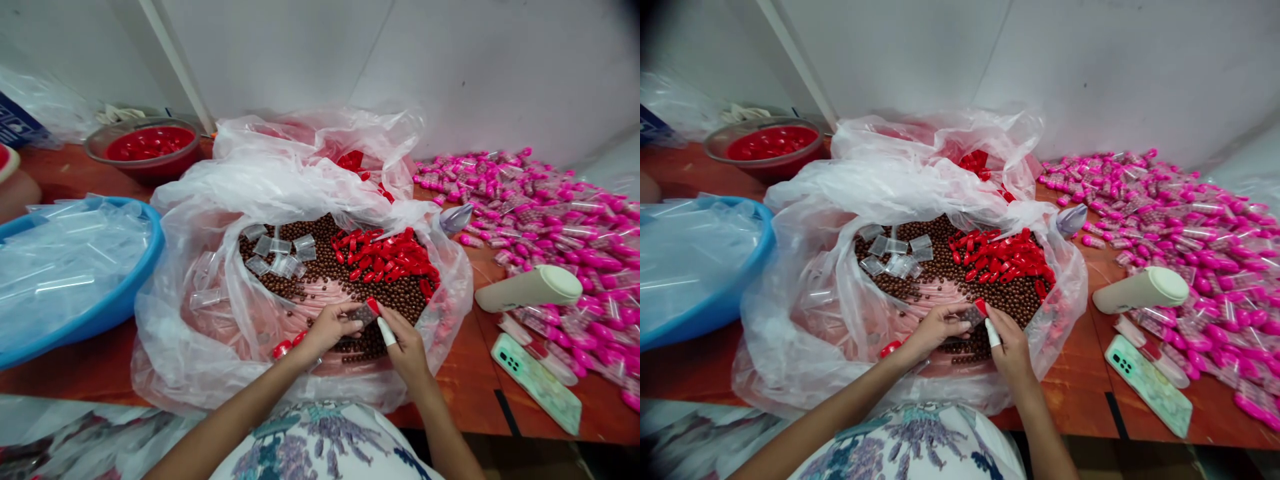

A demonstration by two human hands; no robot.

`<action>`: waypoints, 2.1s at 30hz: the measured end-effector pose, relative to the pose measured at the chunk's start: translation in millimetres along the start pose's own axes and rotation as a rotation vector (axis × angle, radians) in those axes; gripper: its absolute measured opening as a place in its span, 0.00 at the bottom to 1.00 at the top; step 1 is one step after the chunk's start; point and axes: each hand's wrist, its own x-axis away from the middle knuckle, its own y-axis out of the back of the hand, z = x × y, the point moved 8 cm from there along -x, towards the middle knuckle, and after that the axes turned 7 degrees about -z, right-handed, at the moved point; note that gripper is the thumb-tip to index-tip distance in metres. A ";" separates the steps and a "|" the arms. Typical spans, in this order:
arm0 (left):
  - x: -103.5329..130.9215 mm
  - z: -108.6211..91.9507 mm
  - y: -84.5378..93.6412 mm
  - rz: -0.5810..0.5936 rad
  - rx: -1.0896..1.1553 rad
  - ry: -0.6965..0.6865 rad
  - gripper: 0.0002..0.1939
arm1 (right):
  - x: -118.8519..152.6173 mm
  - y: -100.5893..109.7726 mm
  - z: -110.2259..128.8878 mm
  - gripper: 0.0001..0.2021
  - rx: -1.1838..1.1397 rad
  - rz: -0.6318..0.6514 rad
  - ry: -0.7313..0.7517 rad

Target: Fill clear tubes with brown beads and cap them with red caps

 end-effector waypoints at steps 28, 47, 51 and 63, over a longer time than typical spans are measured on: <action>24.4 21.1 -9.9 -0.124 0.153 0.006 0.23 | 19.5 -36.8 42.0 0.32 0.317 -0.054 0.334; 26.7 13.7 19.2 -0.092 -0.013 -0.006 0.27 | -34.9 -13.1 -0.8 0.14 0.604 0.054 0.251; 25.4 17.9 17.3 -0.065 -0.056 -0.003 0.30 | -26.1 -13.5 13.7 0.12 0.131 -0.051 -0.003; 29.0 20.8 17.5 -0.142 -0.280 0.055 0.36 | -3.6 -45.7 56.7 0.16 0.104 0.185 0.303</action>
